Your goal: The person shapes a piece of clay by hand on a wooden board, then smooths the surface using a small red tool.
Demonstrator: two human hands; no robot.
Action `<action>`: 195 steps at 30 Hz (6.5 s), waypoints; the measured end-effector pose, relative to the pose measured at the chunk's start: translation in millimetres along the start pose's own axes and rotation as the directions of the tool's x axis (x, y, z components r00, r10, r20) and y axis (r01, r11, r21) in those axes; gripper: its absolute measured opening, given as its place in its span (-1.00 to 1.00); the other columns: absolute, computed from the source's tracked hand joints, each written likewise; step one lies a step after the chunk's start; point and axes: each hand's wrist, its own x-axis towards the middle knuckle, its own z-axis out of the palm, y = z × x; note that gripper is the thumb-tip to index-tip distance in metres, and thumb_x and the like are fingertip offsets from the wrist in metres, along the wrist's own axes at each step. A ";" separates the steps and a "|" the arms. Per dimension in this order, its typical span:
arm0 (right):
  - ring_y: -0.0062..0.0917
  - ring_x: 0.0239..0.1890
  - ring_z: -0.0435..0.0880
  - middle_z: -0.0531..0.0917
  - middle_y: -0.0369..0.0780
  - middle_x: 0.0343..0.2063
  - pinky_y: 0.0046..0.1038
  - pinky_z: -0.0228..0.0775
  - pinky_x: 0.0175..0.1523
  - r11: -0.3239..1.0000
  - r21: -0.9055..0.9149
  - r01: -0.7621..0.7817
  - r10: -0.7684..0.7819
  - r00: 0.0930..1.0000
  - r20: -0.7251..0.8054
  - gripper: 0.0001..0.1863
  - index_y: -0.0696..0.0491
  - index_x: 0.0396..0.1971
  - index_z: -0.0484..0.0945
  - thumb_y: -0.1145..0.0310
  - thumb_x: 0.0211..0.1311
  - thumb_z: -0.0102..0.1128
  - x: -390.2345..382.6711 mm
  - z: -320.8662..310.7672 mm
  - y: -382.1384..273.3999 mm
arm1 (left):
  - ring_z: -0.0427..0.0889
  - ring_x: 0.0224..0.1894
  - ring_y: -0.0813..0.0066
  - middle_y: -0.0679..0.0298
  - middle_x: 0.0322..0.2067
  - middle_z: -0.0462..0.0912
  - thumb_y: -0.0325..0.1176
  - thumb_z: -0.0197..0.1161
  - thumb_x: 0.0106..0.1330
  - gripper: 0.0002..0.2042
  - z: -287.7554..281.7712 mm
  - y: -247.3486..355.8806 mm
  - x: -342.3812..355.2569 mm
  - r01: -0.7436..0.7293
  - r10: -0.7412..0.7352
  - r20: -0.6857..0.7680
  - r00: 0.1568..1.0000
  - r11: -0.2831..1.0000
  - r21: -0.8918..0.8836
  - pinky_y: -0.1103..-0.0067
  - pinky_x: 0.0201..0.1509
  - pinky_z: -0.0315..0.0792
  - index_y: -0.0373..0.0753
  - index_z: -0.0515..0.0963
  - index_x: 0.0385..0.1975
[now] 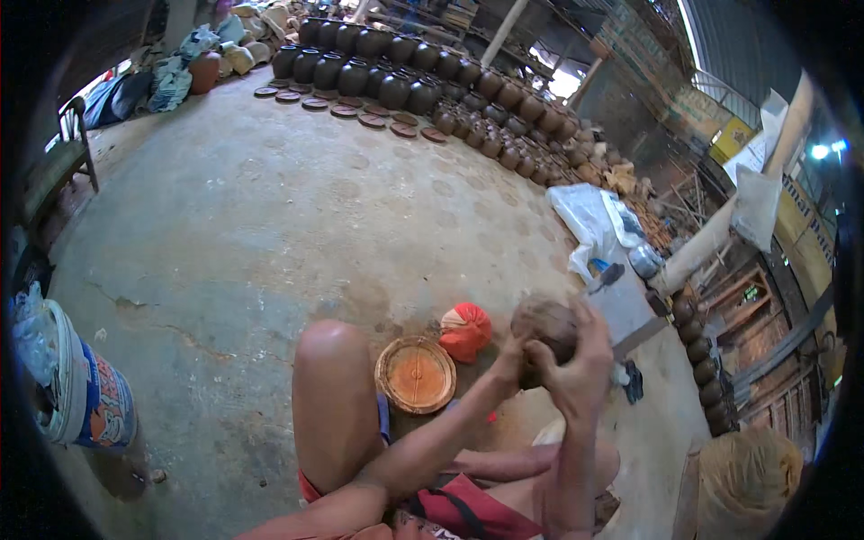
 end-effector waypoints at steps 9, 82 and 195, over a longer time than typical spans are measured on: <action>-0.15 0.38 0.48 0.48 -0.01 0.36 -0.24 0.26 0.48 0.116 0.979 -0.167 0.557 0.827 0.075 -0.18 0.27 0.45 0.32 -0.18 0.56 0.02 14.3 -15.3 71.3 | 0.73 0.15 0.14 0.04 0.19 0.66 0.29 -0.01 0.49 -0.28 5.5 33.7 -15.2 0.022 -0.012 0.028 1.000 0.908 -0.418 0.19 0.23 0.67 -0.23 0.46 0.35; -0.10 0.68 -0.16 0.03 -0.01 0.64 0.15 -0.57 0.65 0.491 0.856 -0.160 0.629 0.745 -0.222 0.09 -0.08 0.68 -0.15 -0.60 0.41 -0.65 -17.5 26.7 39.6 | 0.64 0.23 0.03 0.06 0.18 0.64 0.29 -0.03 0.51 -0.31 -17.7 19.5 -36.6 -0.106 0.174 0.063 0.983 0.808 -0.579 0.07 0.40 0.49 -0.19 0.50 0.32; -0.02 0.31 0.49 0.52 0.07 0.26 0.02 0.23 0.46 0.832 0.349 -0.431 0.354 0.897 0.264 -0.36 0.16 0.25 0.55 -0.04 0.38 0.24 -91.1 361.9 46.0 | 0.74 -0.14 0.13 -0.08 -0.27 0.78 0.26 -0.29 0.63 -0.29 -409.6 26.4 55.3 0.387 -0.268 -0.310 0.912 0.309 0.869 0.31 0.21 0.51 -0.10 0.79 0.03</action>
